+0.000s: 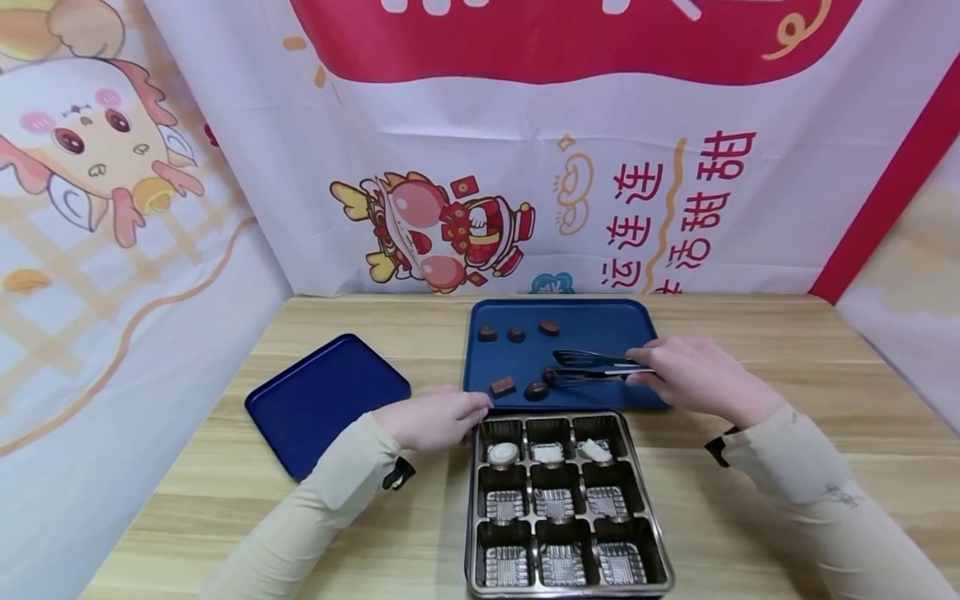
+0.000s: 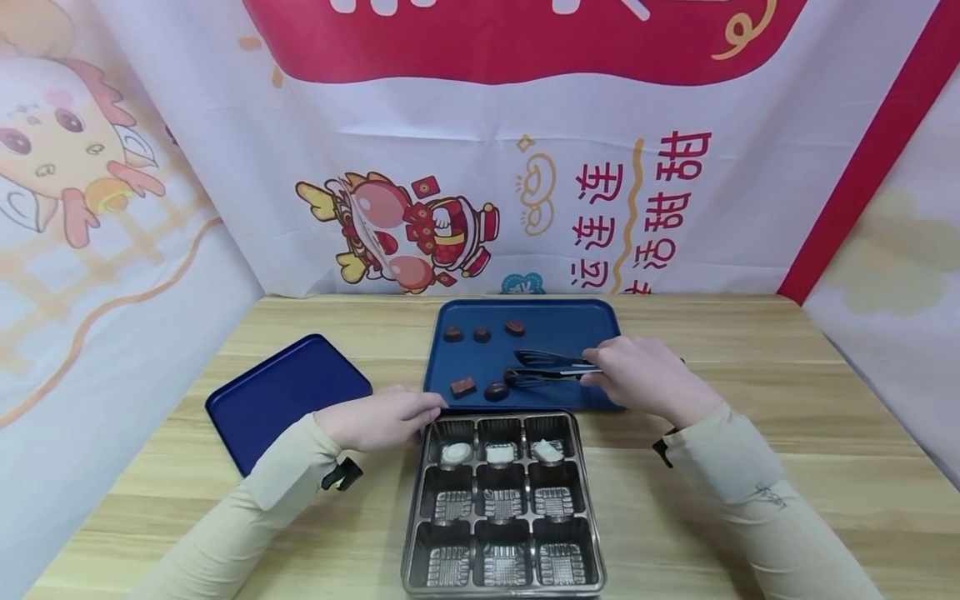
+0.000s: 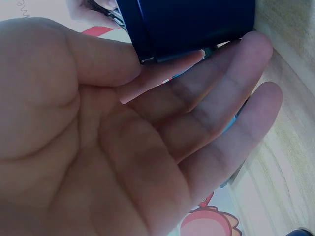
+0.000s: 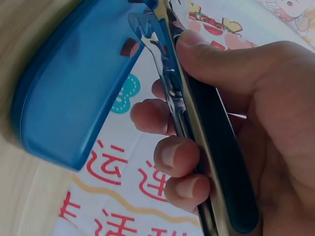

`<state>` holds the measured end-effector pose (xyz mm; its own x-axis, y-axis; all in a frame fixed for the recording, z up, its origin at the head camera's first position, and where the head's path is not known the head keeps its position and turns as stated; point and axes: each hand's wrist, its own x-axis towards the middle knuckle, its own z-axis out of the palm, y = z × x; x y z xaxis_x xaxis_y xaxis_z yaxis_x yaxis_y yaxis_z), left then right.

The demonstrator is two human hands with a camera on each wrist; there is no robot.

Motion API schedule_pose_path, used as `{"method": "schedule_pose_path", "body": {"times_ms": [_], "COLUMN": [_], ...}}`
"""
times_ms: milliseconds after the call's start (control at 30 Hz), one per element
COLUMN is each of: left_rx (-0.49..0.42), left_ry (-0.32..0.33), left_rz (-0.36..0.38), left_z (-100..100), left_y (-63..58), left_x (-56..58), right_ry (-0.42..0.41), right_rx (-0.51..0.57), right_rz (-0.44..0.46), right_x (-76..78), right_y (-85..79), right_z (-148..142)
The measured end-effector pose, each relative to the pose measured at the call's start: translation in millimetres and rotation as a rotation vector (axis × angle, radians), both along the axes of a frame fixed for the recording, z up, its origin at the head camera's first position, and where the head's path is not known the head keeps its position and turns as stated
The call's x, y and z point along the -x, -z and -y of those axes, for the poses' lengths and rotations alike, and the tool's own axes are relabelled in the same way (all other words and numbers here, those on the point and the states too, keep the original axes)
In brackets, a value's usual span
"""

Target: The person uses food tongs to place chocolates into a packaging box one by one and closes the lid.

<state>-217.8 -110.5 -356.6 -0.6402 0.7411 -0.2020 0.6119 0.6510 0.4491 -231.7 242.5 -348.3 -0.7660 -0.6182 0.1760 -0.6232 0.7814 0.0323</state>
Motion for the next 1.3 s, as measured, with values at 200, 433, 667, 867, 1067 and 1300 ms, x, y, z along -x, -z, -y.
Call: {"method": "schedule_pose_path", "body": {"times_ms": [200,433,667,867,1067,1300], "left_rx": [0.002,0.0,-0.005,-0.007,-0.001,-0.001], "left_ry": [0.009,0.001,-0.004,0.001,-0.019,-0.014], "left_rz": [-0.001,-0.001,0.0,-0.009,-0.002,0.002], "left_z": [1.1,-0.5,0.8,-0.7,-3.9,-2.1], "left_y": [0.9,-1.2,-1.9,-1.0,-0.5,-1.2], "left_x": [-2.6,-2.4,-3.4,-4.0,-5.2,-2.4], "right_ry": [-0.018,0.018,-0.006,0.006,0.012,0.028], "right_rx": [0.011,0.009,-0.007,-0.002,-0.016,-0.026], "right_rz": [0.024,-0.018,-0.161,-0.126,-0.108,-0.09], "right_x": [0.1,-3.2,-5.4,-5.2,-1.4,-0.2], "right_y": [4.3,7.5,9.7,8.6,4.8,-0.8], "right_z": [14.2,23.4,28.9,25.5,17.1,11.1]}}
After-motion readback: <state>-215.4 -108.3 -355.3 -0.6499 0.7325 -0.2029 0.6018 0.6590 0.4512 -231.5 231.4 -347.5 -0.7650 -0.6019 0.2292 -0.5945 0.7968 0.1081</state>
